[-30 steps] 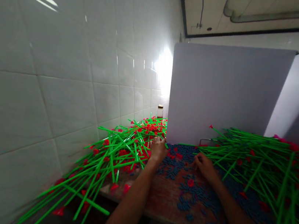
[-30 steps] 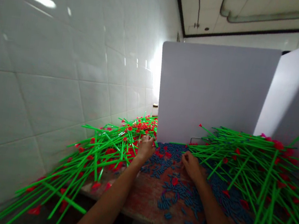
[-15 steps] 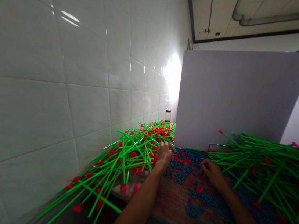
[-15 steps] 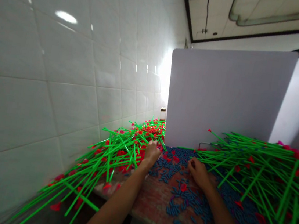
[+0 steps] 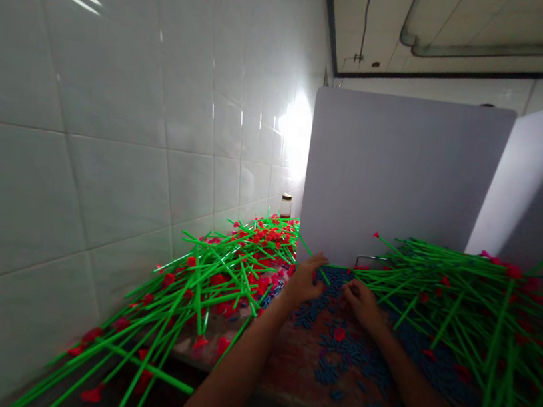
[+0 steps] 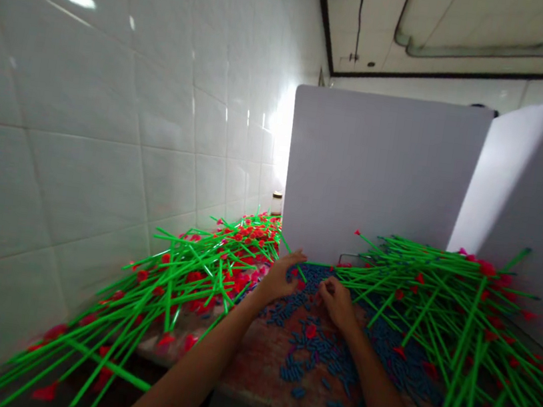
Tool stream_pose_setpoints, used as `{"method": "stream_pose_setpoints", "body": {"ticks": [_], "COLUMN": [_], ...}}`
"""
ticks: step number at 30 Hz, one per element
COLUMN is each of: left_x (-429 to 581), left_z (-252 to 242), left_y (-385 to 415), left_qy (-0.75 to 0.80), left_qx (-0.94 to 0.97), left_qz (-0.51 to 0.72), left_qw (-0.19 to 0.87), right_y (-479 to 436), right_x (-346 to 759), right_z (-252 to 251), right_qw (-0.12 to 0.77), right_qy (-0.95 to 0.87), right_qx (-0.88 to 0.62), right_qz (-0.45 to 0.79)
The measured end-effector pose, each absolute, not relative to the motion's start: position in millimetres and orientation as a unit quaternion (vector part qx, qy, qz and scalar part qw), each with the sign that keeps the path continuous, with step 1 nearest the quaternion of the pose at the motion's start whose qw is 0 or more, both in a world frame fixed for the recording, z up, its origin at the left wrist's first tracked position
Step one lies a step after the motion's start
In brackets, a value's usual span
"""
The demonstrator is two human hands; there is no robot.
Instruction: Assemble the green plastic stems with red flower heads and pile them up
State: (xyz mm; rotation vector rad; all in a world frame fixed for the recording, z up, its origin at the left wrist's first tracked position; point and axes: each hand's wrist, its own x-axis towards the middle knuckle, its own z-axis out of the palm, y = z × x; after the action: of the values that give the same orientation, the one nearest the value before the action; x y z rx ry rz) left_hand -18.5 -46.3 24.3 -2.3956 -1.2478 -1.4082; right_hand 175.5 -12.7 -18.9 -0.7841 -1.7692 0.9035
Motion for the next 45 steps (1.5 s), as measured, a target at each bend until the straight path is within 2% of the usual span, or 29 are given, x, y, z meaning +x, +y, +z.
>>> {"method": "stream_pose_setpoints", "body": {"ticks": [4, 10, 14, 26, 35, 45], "left_x": [-17.4, -17.8, -12.4, -6.2, -10.1, -0.6], "left_z": [25.1, 34.9, 37.0, 32.4, 25.9, 24.4], "left_y": [-41.4, -48.7, -53.8, -52.6, -51.1, -47.7], "left_qy": [-0.4, -0.458, -0.47, -0.45, -0.432, -0.408], "left_qx": [-0.798, -0.81, -0.805, -0.81, -0.812, -0.802], "left_qz": [-0.449, -0.357, -0.342, -0.361, -0.39, -0.435], "left_qw": [0.043, 0.087, 0.123, 0.105, 0.033, 0.02], "right_y": [-11.6, -18.9, -24.0, -19.6, -20.1, -18.0], "right_x": [171.8, 173.6, 174.7, 176.0, 176.2, 179.7], "right_z": [-12.3, 1.4, 5.7, 3.2, -0.4, 5.1], "right_qw": [0.519, 0.567, 0.584, 0.598, 0.576, 0.608], "right_qy": [-0.644, -0.563, -0.519, -0.498, -0.568, -0.489], "right_qx": [-0.297, -0.279, -0.25, -0.245, -0.244, -0.235], "right_qz": [0.477, 0.533, 0.572, 0.579, 0.535, 0.579]}}
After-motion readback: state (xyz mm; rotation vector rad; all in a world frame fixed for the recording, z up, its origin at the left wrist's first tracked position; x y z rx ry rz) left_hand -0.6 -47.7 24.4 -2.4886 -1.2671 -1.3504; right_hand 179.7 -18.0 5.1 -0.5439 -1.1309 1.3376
